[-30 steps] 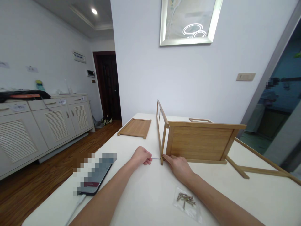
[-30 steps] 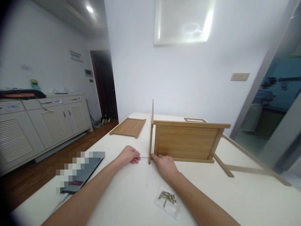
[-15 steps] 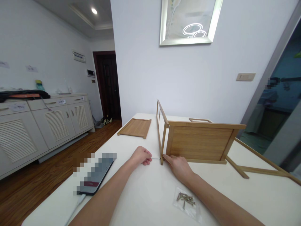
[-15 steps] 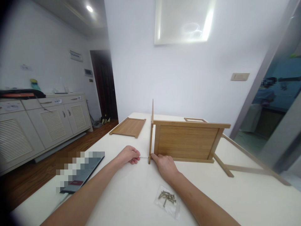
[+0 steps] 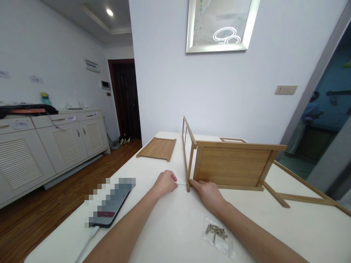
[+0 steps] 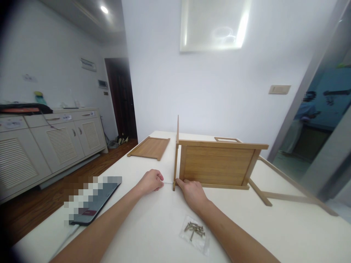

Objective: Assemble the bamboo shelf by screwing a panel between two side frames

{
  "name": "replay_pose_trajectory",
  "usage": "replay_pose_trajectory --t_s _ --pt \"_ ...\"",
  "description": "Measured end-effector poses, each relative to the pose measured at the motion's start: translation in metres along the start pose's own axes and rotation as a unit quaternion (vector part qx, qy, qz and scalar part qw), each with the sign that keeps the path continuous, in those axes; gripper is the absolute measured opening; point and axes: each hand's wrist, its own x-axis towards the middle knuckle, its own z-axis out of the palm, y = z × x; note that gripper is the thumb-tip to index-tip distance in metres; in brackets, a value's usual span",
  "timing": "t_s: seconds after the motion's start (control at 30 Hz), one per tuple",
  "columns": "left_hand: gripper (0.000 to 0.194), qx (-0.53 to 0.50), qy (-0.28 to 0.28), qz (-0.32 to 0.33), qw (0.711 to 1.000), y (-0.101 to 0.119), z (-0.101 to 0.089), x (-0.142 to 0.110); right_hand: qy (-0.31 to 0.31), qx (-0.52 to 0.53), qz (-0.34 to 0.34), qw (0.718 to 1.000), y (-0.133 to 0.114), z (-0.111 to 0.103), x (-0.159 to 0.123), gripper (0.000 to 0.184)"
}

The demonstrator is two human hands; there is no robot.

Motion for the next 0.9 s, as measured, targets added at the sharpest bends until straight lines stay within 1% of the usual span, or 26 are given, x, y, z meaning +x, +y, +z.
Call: replay_pose_trajectory --t_s 0.13,0.3,0.43,0.6,0.9 --pt "0.019 0.072 0.037 0.037 0.996 0.0017 0.0007 -0.0028 -0.002 0.001 0.001 1.000 0.0003 0.0002 0.0001 0.043" --pt "0.020 0.111 0.038 0.057 0.991 -0.0008 0.0019 -0.0036 -0.006 0.001 0.000 1.000 0.0005 0.0000 0.0003 0.042" --pt "0.021 0.116 0.032 0.055 0.991 -0.0035 0.0001 -0.0018 -0.005 0.000 -0.001 1.000 0.0004 0.0002 0.0004 0.041" --pt "0.009 0.098 0.001 0.050 0.994 -0.0058 -0.0002 0.0014 -0.002 -0.002 -0.002 1.000 0.0005 0.0008 0.0008 0.044" --pt "0.009 0.095 0.017 0.034 0.995 -0.0065 0.0049 0.0023 -0.004 -0.001 0.001 1.000 0.0006 0.0006 -0.0002 0.045"
